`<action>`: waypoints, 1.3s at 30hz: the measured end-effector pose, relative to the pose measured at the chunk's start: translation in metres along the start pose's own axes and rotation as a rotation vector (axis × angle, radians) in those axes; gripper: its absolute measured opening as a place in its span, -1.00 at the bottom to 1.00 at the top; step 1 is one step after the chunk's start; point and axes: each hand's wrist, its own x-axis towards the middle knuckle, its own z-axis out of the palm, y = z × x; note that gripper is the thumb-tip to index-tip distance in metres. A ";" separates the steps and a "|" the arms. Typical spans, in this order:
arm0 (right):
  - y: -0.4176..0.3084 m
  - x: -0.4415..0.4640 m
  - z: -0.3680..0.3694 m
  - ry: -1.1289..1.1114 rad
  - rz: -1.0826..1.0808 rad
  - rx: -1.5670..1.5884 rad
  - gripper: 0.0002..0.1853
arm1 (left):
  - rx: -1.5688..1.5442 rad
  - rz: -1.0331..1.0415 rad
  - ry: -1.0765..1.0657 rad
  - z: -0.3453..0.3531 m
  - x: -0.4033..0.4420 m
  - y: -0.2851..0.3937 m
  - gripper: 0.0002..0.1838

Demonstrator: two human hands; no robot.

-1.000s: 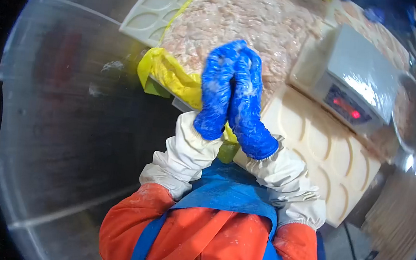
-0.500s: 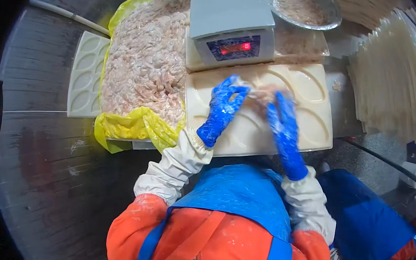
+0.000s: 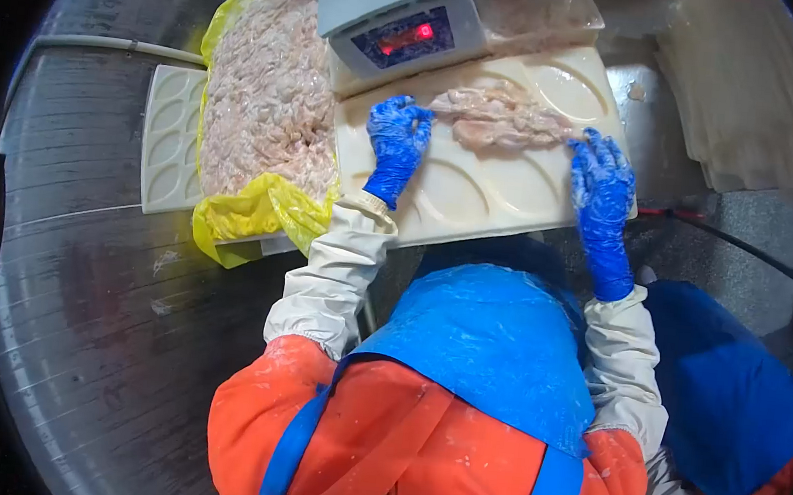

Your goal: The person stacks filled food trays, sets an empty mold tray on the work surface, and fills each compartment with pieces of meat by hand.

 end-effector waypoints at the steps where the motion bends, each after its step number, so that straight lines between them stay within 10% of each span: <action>1: -0.009 0.005 -0.012 0.003 -0.013 0.035 -0.62 | -0.024 0.001 0.034 -0.008 0.001 -0.001 -0.89; 15: -0.055 0.079 0.034 0.042 -0.101 0.232 -0.81 | 0.184 0.057 -0.145 -0.002 0.012 0.003 -0.92; 24: -0.081 0.064 0.041 -0.022 -0.170 0.182 -0.80 | -0.242 -0.040 -0.079 0.017 -0.005 0.047 -0.63; 28: -0.072 0.055 0.028 0.031 -0.131 0.242 -0.81 | -0.452 -0.271 -0.275 0.033 -0.014 0.050 -0.64; 30: -0.068 0.058 0.025 0.033 -0.136 0.237 -0.81 | -0.552 -0.153 0.097 0.032 -0.022 0.057 -0.65; 33: -0.063 0.051 0.025 0.016 -0.066 0.287 -0.81 | -1.013 -0.606 -0.034 0.018 -0.021 0.060 -0.86; 39: -0.053 0.037 0.022 0.032 -0.012 0.377 -0.77 | -1.446 -0.665 0.022 -0.048 0.019 0.070 -0.85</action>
